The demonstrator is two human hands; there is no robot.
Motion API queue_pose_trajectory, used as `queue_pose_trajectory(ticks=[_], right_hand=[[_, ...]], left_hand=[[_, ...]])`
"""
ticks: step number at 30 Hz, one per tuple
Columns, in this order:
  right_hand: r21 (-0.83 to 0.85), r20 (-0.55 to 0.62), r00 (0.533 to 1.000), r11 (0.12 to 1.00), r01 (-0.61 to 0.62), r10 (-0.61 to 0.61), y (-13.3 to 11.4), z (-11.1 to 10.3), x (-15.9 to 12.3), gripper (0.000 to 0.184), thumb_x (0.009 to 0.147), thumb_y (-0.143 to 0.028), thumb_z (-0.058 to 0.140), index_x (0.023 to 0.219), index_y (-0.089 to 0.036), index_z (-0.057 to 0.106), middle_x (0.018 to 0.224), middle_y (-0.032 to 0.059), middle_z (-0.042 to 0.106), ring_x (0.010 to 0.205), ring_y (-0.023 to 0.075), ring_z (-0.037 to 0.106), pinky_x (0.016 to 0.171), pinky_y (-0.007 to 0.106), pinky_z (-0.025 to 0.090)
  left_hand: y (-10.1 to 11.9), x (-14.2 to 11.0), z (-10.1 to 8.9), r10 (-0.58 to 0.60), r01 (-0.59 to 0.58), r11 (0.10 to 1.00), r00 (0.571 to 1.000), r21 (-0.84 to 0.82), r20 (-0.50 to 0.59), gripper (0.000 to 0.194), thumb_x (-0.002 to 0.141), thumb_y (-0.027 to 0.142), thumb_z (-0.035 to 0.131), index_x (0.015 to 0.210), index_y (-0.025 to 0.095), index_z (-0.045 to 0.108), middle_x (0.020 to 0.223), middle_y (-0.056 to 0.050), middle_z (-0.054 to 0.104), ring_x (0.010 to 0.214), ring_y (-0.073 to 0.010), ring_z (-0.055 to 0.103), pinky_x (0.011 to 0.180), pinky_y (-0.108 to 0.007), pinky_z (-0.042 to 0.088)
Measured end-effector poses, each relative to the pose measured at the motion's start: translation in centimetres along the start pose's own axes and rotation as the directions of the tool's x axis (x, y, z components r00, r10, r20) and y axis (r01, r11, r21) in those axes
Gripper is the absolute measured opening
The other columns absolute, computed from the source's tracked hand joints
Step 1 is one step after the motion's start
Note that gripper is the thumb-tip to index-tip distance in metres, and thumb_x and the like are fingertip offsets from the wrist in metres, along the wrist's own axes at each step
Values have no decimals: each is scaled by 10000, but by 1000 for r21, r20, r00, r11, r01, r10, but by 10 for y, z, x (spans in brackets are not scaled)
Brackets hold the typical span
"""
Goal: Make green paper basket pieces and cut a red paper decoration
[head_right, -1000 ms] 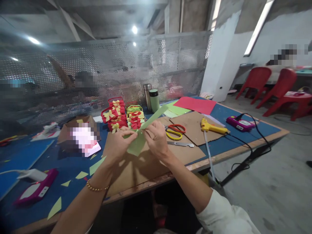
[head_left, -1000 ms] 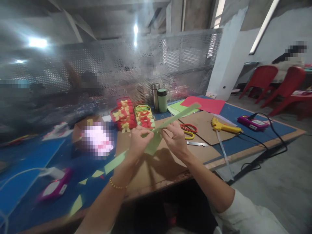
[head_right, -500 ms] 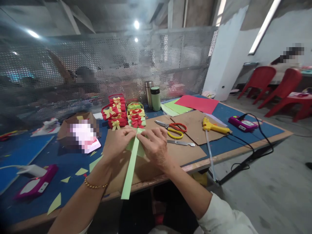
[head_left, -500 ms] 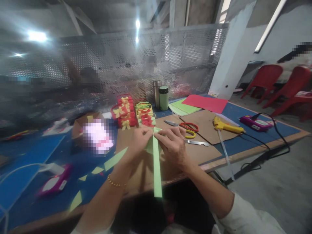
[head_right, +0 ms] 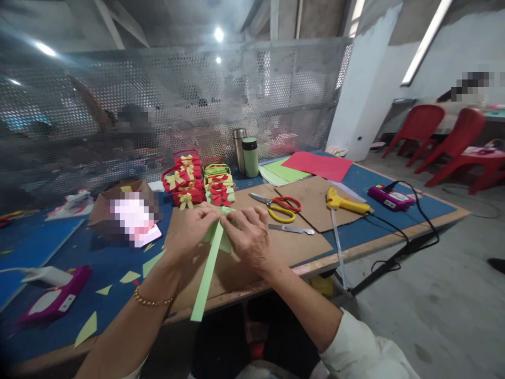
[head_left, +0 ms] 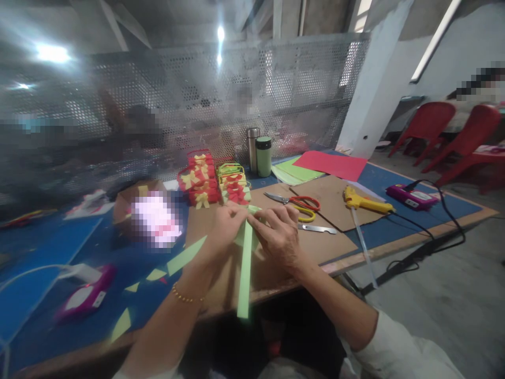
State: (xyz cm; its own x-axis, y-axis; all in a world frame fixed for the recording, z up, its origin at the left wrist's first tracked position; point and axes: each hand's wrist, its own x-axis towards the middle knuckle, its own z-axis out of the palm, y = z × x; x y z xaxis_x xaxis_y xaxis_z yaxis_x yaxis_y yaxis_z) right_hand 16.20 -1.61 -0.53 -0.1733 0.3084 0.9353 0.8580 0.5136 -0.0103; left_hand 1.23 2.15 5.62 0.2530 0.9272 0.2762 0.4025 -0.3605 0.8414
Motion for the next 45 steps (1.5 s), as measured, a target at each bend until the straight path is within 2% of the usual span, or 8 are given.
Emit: queue_pose_trajectory(ticks=[7, 11, 17, 22, 24, 29, 34, 45], right_hand=[[12, 24, 1000, 1000, 16, -16, -1, -2, -2, 268, 929, -127, 592, 1152, -219, 710, 997, 60, 755, 907, 233, 578, 895, 426, 349], [89, 61, 998, 996, -17, 12, 0, -6, -3, 315, 881, -106, 589, 1141, -219, 726, 1083, 83, 746, 976, 265, 579, 905, 456, 374], [307, 95, 961, 911, -275, 258, 19, -9, 4, 262, 937, -184, 556, 1123, -229, 735, 1126, 104, 716, 1059, 275, 628, 940, 461, 453], [435, 318, 885, 778, -454, 339, 34, 0, 8, 244, 959, -436, 614, 960, -221, 731, 866, 58, 741, 800, 230, 672, 752, 375, 523], [467, 329, 871, 738, -486, 365, 36, 4, 5, 271, 952, -476, 618, 921, -226, 719, 823, 43, 734, 745, 217, 662, 702, 356, 524], [445, 233, 905, 788, -425, 357, 43, 7, -1, 194, 920, -437, 672, 955, -249, 707, 918, 66, 704, 886, 262, 668, 793, 418, 543], [407, 160, 943, 850, -333, 292, 43, 6, -1, 128, 928, -358, 654, 870, -259, 710, 985, 93, 678, 1002, 310, 649, 896, 514, 516], [444, 243, 935, 827, -345, 259, 50, 11, -3, 216, 942, -414, 624, 803, -259, 680, 973, 70, 722, 947, 274, 686, 843, 454, 541]], left_hand=[[6, -3, -3, -21, 22, 1000, 999, -21, 35, 228, 774, 328, 609, 657, 176, 733, 791, -52, 710, 807, -213, 631, 750, -304, 501], [4, -2, -3, -14, 14, 1000, 1000, -8, 25, 237, 783, 331, 633, 632, 185, 743, 788, -52, 710, 807, -212, 632, 762, -309, 506], [-8, 2, 4, 43, -42, 999, 999, -31, 16, 265, 838, 333, 628, 643, 199, 747, 796, -44, 679, 832, -212, 620, 788, -330, 511], [-16, -1, 11, 174, -173, 982, 984, 71, -21, 188, 869, 280, 659, 782, 203, 806, 1043, -88, 680, 1050, -238, 627, 1012, -414, 473], [-18, -3, 13, 202, -203, 975, 979, 93, 17, 208, 902, 287, 644, 808, 202, 809, 1087, -96, 684, 1104, -238, 624, 1054, -435, 452], [-21, -4, 17, 151, -146, 973, 988, 177, -17, 170, 908, 285, 661, 873, 215, 812, 1159, -94, 696, 1177, -248, 600, 1082, -468, 432], [-17, -6, 19, 180, -162, 955, 982, 249, -53, 159, 905, 282, 668, 875, 219, 811, 1178, -90, 688, 1181, -255, 591, 1087, -467, 407], [-16, -9, 21, 215, -207, 932, 977, 298, 9, 193, 946, 244, 619, 846, 201, 779, 1190, -71, 694, 1191, -238, 581, 1077, -459, 391]])
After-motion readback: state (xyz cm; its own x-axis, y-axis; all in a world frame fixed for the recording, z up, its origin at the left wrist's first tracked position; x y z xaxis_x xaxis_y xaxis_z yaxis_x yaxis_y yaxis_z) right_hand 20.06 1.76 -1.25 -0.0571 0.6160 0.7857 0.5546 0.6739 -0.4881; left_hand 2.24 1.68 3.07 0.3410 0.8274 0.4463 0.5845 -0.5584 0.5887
